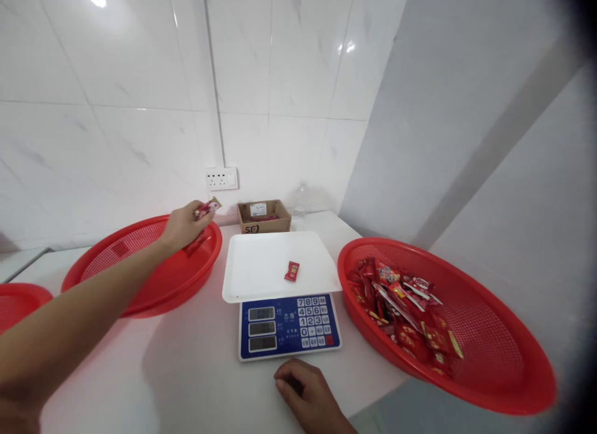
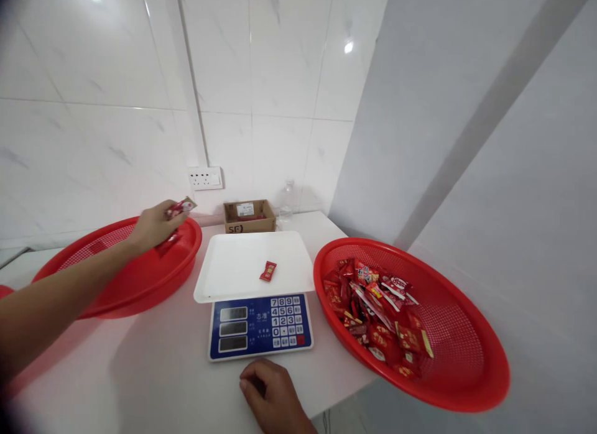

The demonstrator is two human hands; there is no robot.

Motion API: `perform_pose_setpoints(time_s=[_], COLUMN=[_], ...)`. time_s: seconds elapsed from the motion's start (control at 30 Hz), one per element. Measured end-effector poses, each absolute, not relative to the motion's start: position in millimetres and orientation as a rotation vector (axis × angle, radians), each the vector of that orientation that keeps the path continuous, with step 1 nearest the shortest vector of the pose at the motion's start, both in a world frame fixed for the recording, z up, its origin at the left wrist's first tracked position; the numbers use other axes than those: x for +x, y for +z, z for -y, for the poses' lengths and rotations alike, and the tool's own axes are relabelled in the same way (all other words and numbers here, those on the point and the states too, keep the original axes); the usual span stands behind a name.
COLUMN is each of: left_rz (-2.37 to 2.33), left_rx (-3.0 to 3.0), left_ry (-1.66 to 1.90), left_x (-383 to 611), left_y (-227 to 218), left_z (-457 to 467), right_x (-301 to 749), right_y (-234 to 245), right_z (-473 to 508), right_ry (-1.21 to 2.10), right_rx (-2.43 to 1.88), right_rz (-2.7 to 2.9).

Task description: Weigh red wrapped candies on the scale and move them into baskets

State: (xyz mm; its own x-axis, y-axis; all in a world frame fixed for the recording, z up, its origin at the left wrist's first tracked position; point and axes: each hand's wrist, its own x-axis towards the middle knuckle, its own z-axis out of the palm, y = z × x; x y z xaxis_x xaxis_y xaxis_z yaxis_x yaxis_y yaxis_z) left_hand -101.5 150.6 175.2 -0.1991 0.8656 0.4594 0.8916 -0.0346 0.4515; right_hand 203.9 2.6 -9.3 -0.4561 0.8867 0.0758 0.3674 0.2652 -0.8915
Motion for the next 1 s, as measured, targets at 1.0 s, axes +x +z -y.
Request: perform_pose_setpoints(time_s=[1.0], left_rz=[1.356], left_rx=[-2.905], left_ry=[-0.545], left_x=[48.5], left_y=[94.6], left_z=[-145.3], right_x=[201.7], right_y=[-8.9], right_z=[-1.9], right_ry=[1.105], right_rx=[-1.169], right_rz=[1.954])
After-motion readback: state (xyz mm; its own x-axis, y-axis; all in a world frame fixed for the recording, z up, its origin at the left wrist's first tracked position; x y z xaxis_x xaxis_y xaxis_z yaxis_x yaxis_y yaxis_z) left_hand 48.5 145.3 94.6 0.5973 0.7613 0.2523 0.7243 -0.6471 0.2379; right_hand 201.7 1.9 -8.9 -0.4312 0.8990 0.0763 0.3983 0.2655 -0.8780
